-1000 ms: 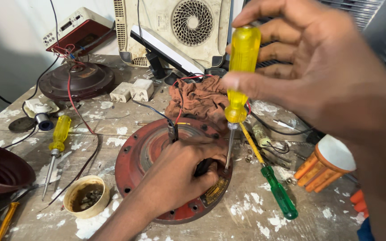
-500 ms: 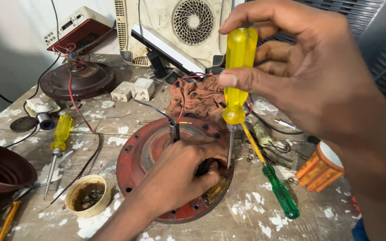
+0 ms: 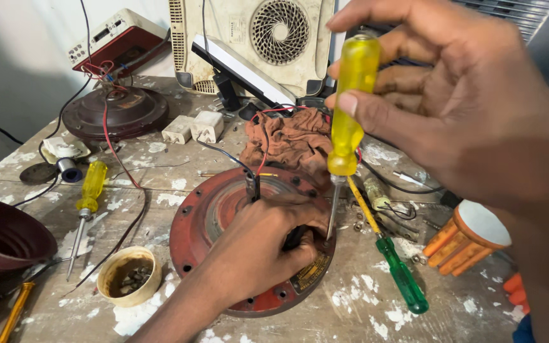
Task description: The person uses a yellow-handled screwdriver to unscrew screws from the red base plate of a ceiling fan motor, placing the removed screws into a small cup on the workbench. They reposition the motor housing, handle a small spring and other fasteners, and continue loosening screws around the base.
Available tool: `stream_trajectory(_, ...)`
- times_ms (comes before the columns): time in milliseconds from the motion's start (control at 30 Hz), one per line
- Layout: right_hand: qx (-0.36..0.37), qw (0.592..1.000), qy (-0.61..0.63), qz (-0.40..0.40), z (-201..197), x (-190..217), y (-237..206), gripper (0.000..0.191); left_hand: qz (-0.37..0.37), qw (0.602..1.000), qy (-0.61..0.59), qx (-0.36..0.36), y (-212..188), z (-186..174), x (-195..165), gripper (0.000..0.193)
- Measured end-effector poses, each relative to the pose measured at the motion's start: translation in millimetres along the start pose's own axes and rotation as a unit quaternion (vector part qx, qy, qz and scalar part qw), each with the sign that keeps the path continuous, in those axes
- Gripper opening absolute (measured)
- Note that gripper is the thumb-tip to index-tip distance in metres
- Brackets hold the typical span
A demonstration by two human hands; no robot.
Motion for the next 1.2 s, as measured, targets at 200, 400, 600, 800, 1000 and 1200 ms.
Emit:
stream_trajectory(200, -0.007, 0.998, -0.06, -0.021, 6.5, -4.4, 2.0, 0.052, -0.009, 1.0, -0.001, 0.004, 0.2, 0.8, 0.0, 0.027)
stream_trajectory(400, 0.016, 0.997, -0.055, -0.049, -0.7, 1.6, -0.1, 0.051, -0.01, 1.0, 0.0, 0.005, 1.5, 1.2, 0.8, 0.028)
stream_trajectory(600, -0.005, 0.995, -0.072, -0.07, 4.8, -3.0, -1.1, 0.046, -0.012, 1.0, 0.0, 0.007, 1.0, 1.5, 0.4, 0.028)
stream_trajectory(800, 0.009, 0.998, -0.05, -0.022, -1.6, -2.1, 0.1, 0.045, -0.008, 1.0, -0.012, -0.001, 2.5, 2.0, 1.0, 0.028)
stream_trajectory(1000, 0.025, 0.999, -0.004, -0.025, 6.7, -6.8, 1.6, 0.035, -0.016, 1.0, -0.01, 0.003, 2.1, 1.7, -0.7, 0.028)
stream_trajectory(1200, 0.01, 1.0, -0.011, -0.018, 2.1, -6.6, 0.4, 0.03, 0.004, 1.0, -0.009, -0.004, 3.1, 2.6, 0.0, 0.025)
Point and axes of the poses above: each hand's wrist, its own y-axis towards the middle knuckle, its own z-axis out of the palm, x = y × z, the point moved 2 cm from there along y, towards the middle knuckle, and after that the axes turned 13 degrees about z, right-handed, at the moved point
